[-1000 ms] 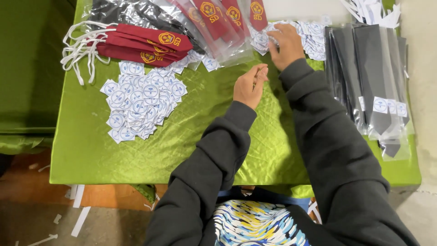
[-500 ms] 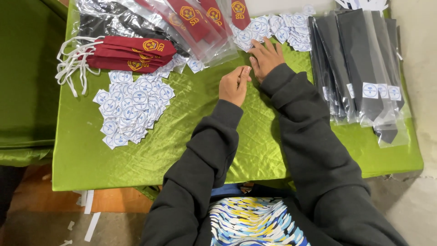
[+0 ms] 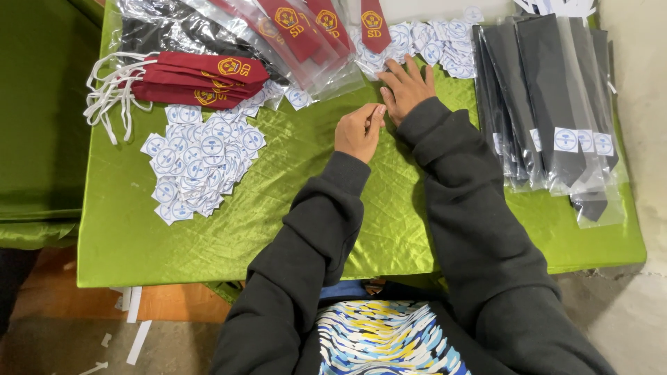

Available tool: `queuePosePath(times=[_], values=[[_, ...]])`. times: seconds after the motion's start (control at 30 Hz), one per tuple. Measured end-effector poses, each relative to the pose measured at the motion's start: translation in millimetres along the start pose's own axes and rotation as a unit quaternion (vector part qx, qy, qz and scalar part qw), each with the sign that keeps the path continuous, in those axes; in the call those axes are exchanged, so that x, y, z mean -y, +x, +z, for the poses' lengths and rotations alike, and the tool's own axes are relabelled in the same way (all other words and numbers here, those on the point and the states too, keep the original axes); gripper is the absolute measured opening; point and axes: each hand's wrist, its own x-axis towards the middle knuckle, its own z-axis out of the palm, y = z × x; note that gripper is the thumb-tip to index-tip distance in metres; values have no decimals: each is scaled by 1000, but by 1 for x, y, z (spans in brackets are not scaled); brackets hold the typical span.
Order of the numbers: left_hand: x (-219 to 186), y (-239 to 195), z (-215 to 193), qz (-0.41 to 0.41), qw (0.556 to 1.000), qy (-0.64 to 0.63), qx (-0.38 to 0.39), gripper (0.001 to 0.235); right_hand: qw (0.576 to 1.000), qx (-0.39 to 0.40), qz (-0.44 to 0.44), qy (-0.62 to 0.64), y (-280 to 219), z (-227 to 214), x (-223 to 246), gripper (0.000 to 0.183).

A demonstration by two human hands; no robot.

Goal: Packaging red school ties into individual plastic sleeves on a green table.

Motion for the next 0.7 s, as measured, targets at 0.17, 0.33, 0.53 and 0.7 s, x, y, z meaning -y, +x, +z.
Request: queuePosePath(times=[0.17,0.33,0.53,0.7], values=[[-3,0,-3,36,999,-2,-14,29,999,22,24,29,1,1,1,33],[21,17,0,-95,988,73,-96,23,1000,-3,10,2,-2,-1,4,39],[40,85,-12,-149,975,131,-105,28,999,-48,-4,-21,-1,0,4,34],[80,144,-9,-214,959,179,-51,31,995,-98,-21,-9,1,-3,2,23]])
